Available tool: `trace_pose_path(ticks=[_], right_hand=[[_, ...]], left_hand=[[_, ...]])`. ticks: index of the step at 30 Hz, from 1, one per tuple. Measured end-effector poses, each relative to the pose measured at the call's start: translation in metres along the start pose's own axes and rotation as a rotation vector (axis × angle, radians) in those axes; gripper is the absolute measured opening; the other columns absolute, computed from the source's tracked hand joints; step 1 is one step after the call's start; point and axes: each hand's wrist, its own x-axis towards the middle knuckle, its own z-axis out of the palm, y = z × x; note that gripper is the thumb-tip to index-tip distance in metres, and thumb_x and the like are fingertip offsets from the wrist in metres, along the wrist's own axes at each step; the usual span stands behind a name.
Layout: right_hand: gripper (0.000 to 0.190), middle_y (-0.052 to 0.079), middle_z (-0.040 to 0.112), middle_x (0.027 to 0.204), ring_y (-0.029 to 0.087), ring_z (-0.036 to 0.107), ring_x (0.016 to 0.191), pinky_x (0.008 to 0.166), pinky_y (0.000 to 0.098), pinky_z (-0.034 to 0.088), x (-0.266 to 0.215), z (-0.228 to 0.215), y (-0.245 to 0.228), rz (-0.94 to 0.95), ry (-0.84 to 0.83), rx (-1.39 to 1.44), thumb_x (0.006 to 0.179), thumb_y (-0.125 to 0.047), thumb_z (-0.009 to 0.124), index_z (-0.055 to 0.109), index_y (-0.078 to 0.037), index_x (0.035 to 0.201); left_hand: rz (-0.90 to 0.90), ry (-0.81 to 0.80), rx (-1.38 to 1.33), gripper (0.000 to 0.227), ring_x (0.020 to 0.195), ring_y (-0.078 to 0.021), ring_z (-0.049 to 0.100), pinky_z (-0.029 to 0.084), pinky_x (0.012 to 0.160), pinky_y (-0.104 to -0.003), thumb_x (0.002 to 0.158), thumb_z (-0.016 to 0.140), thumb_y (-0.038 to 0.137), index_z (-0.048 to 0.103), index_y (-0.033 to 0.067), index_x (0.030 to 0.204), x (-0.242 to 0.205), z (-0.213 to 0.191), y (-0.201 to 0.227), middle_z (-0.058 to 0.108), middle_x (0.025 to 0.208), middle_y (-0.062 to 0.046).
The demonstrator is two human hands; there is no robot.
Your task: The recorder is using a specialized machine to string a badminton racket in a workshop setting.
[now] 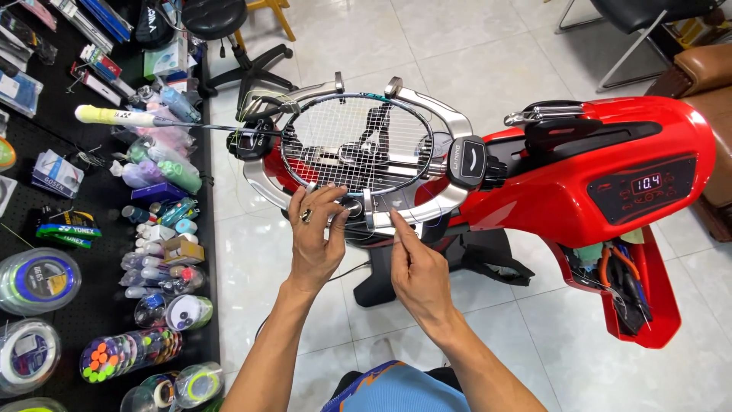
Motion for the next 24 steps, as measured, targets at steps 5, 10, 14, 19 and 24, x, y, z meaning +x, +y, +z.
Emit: trace_pose_path(ticks=[5, 10, 14, 19, 24], right_hand=[[0.044, 0.005, 0.062, 0.059, 0.010, 0.055, 0.046, 0.046, 0.0287, 0.046, 0.001, 0.001, 0.001, -0.001, 0.006, -0.021, 0.100, -0.005, 0.056, 0.058, -0.009, 0.144], [0.045, 0.006, 0.060, 0.058, 0.011, 0.054, 0.045, 0.046, 0.0294, 0.045, 0.003, 0.001, 0.001, -0.011, 0.015, -0.041, 0.098, -0.004, 0.058, 0.059, -0.009, 0.143], [0.044, 0.008, 0.064, 0.061, 0.011, 0.055, 0.046, 0.047, 0.0299, 0.046, 0.003, 0.001, -0.002, 0.001, 0.026, -0.026, 0.099, -0.004, 0.058, 0.060, -0.009, 0.143], [0.044, 0.011, 0.072, 0.075, 0.012, 0.060, 0.051, 0.050, 0.0298, 0.048, 0.001, 0.006, 0.002, 0.027, 0.024, 0.022, 0.101, -0.007, 0.057, 0.057, -0.010, 0.145], [0.043, 0.011, 0.075, 0.081, 0.010, 0.061, 0.055, 0.053, 0.0283, 0.049, -0.001, 0.010, 0.004, 0.084, -0.018, 0.120, 0.105, -0.009, 0.051, 0.053, -0.009, 0.148]], left_hand=[[-0.004, 0.003, 0.004, 0.007, 0.130, -0.0225, 0.061, 0.024, 0.124, -0.045, 0.099, 0.066, 0.003, 0.062, 0.0077, 0.102, -0.002, 0.001, 0.001, 0.071, 0.125, -0.005], [-0.005, 0.001, 0.012, 0.007, 0.132, -0.0218, 0.060, 0.022, 0.125, -0.044, 0.099, 0.066, 0.004, 0.062, 0.0076, 0.103, -0.003, 0.003, 0.000, 0.071, 0.125, -0.004], [-0.005, -0.001, 0.010, 0.008, 0.132, -0.0219, 0.060, 0.022, 0.125, -0.045, 0.099, 0.067, 0.004, 0.062, 0.0086, 0.104, -0.004, 0.003, 0.000, 0.071, 0.125, -0.004], [-0.012, -0.004, 0.005, 0.008, 0.132, -0.0218, 0.060, 0.023, 0.126, -0.044, 0.099, 0.066, 0.004, 0.063, 0.0090, 0.104, -0.003, 0.002, 0.003, 0.071, 0.125, -0.004], [-0.008, 0.005, 0.011, 0.007, 0.130, -0.0214, 0.061, 0.023, 0.125, -0.044, 0.099, 0.067, 0.005, 0.063, 0.0092, 0.103, -0.003, 0.003, 0.003, 0.072, 0.125, -0.004]])
